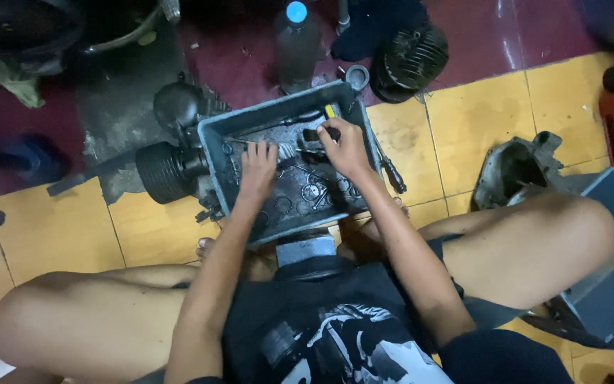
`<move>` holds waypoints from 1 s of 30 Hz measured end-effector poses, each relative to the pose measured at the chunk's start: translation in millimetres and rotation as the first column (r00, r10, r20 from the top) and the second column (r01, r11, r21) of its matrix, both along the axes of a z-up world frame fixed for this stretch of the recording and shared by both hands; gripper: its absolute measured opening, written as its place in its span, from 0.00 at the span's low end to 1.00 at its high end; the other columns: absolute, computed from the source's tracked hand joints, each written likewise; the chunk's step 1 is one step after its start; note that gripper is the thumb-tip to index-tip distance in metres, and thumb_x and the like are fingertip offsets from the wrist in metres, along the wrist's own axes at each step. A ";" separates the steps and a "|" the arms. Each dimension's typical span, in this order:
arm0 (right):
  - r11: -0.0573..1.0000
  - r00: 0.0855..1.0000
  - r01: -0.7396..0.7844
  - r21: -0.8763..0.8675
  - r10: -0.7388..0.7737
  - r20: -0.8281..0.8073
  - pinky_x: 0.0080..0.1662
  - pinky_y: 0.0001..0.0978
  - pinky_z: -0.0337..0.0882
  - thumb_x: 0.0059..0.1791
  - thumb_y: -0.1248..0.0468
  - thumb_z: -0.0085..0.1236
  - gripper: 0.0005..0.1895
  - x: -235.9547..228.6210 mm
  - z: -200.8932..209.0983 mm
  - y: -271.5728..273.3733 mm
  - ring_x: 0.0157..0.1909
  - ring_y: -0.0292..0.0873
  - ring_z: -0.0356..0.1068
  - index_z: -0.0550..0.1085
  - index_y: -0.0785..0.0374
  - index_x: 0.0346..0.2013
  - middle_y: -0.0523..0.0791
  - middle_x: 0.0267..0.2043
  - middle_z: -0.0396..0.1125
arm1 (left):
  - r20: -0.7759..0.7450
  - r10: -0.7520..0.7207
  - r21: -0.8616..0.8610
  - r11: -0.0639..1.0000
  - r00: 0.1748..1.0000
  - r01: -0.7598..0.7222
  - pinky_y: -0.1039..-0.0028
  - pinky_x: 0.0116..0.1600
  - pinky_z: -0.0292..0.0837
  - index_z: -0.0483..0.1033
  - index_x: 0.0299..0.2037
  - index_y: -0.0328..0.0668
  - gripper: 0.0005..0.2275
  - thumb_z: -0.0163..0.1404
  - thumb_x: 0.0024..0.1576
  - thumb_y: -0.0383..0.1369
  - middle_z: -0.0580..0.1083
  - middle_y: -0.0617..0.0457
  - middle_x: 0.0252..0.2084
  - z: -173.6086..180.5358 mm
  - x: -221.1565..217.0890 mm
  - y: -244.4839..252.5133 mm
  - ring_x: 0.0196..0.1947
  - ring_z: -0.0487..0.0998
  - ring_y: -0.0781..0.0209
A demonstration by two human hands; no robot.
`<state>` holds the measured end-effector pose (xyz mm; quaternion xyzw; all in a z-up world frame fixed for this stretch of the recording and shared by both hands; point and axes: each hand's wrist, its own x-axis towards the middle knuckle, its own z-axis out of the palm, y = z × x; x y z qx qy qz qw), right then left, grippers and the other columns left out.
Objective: The person cleans a circular metal engine part, likely a clutch cover, using a yellow-handled brush and a liquid from a plastic bottle. They scrub the surface and edges of the part, which is placed in a grey plastic tray filled with other small engine components and tools.
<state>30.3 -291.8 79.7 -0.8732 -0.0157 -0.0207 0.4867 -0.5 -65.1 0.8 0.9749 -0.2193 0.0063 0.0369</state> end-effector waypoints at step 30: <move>0.949 0.960 -0.240 0.203 0.263 -0.096 0.49 0.50 0.72 0.52 0.70 0.59 0.05 -27.2 71.3 7.5 0.45 0.58 0.77 0.81 0.67 0.39 0.59 0.36 0.76 | -0.418 0.142 -0.568 0.730 0.897 -0.380 0.49 0.65 0.67 0.69 0.63 0.42 0.31 0.66 0.46 0.24 0.71 0.42 0.59 15.3 -27.4 17.1 0.60 0.70 0.39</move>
